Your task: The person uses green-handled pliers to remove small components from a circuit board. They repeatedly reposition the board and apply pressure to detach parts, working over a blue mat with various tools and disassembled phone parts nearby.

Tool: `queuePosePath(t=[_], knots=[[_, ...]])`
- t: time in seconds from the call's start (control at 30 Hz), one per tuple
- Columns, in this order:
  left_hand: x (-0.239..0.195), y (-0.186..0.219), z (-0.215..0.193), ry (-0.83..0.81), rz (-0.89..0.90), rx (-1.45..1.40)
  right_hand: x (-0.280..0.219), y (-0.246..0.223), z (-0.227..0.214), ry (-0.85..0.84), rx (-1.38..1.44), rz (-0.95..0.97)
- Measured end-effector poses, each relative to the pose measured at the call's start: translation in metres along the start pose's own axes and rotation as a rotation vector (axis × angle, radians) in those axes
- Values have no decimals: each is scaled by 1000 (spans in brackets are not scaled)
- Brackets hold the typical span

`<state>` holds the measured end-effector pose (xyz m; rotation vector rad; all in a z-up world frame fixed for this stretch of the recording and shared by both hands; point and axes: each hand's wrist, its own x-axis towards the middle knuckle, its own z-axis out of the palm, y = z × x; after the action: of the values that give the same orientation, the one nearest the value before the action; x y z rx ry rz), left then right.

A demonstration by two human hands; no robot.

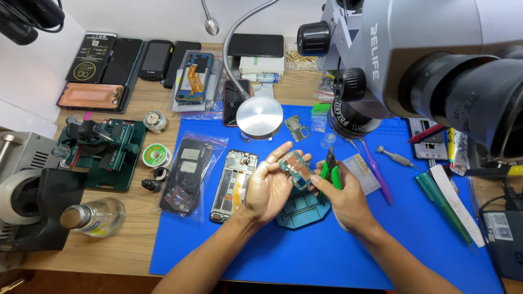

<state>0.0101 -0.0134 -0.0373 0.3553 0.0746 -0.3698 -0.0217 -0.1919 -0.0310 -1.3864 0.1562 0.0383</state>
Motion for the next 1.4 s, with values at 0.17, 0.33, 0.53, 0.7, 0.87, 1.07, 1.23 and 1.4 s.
queuePosePath(t=[0.17, 0.33, 0.53, 0.7, 0.87, 1.07, 1.23, 1.4], knots=[[0, 2, -9, -24, -35, -8, 2, -19, -14, 19, -71, -48], [-8, 6, -5, -37, -286, 160, 4, -40, -25, -119, -207, -87], [-10, -5, -8, -109, -486, 219, 0, -54, -27, -191, -385, -117], [-12, -7, -2, -107, -434, 191, -4, -65, -11, -134, -635, -245], [-7, -5, -2, -74, -344, 118, -12, -66, -10, -68, -861, -588], [0, -4, -12, -14, -253, 43, -19, -65, 4, -78, -1071, -859], [-6, -1, -2, 0, -175, -4, -18, -48, 8, -70, -1164, -994], [-11, 1, 9, 22, -155, -59, -18, -48, 14, -43, -1185, -1009]])
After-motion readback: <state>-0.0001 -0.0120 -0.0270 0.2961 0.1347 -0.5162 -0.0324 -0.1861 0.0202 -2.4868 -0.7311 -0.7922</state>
